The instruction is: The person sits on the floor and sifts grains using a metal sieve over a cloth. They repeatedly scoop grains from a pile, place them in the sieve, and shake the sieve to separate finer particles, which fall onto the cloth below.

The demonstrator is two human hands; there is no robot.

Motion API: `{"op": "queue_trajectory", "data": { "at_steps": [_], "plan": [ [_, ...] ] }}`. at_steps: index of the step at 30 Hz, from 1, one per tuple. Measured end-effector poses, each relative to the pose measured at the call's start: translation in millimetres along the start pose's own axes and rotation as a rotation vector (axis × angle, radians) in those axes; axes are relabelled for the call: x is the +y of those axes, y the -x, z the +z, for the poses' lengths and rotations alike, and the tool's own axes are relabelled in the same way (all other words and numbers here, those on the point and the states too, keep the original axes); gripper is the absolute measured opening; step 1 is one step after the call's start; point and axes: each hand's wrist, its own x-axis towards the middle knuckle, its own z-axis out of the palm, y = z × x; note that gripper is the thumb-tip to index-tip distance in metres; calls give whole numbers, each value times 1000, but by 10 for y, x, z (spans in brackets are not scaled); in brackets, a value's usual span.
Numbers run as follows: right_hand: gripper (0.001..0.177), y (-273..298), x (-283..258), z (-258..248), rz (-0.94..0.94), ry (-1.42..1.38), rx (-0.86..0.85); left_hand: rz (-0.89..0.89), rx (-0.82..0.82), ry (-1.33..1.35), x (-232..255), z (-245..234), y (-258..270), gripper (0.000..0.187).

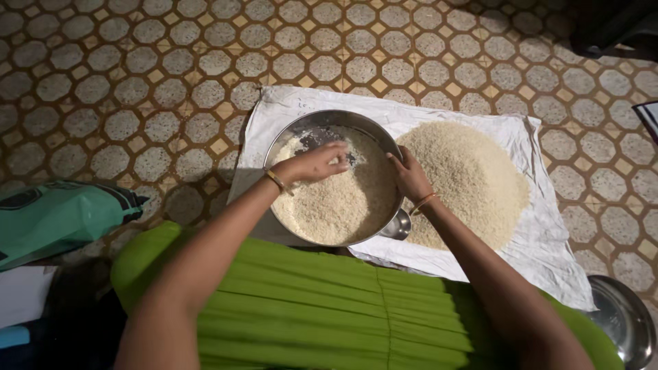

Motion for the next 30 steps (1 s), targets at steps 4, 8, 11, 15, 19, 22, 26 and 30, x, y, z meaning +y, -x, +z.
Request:
{"op": "queue_trajectory", "data": {
  "at_steps": [4, 8, 11, 15, 19, 22, 26, 30],
  "plan": [
    [48, -70, 153, -2, -74, 56, 31, -1, 197, -151, -206, -2, -190, 30],
    [49, -73, 141, 7, -32, 39, 27, 11, 247, -138, -427, 33, -338, 29],
    [47, -58, 96, 1, -31, 39, 20, 173, 227, -71, -428, 132, -429, 27],
    [46, -50, 67, 12, -31, 99, 50, -39, 235, 53, -180, 101, -590, 27],
    [44, -17, 30, -9, -92, 60, 40, 44, 81, 170, 254, 340, -406, 28],
    [43, 17, -16, -10, -41, 66, 42, 203, -153, 148, 446, 482, -140, 27],
    [43, 60, -103, -32, -18, 171, 77, 87, -316, 62, 578, 392, 167, 33],
    [45, 71, -132, -27, 36, 116, 51, 30, -29, -26, 556, 13, 477, 34]
  ]
}}
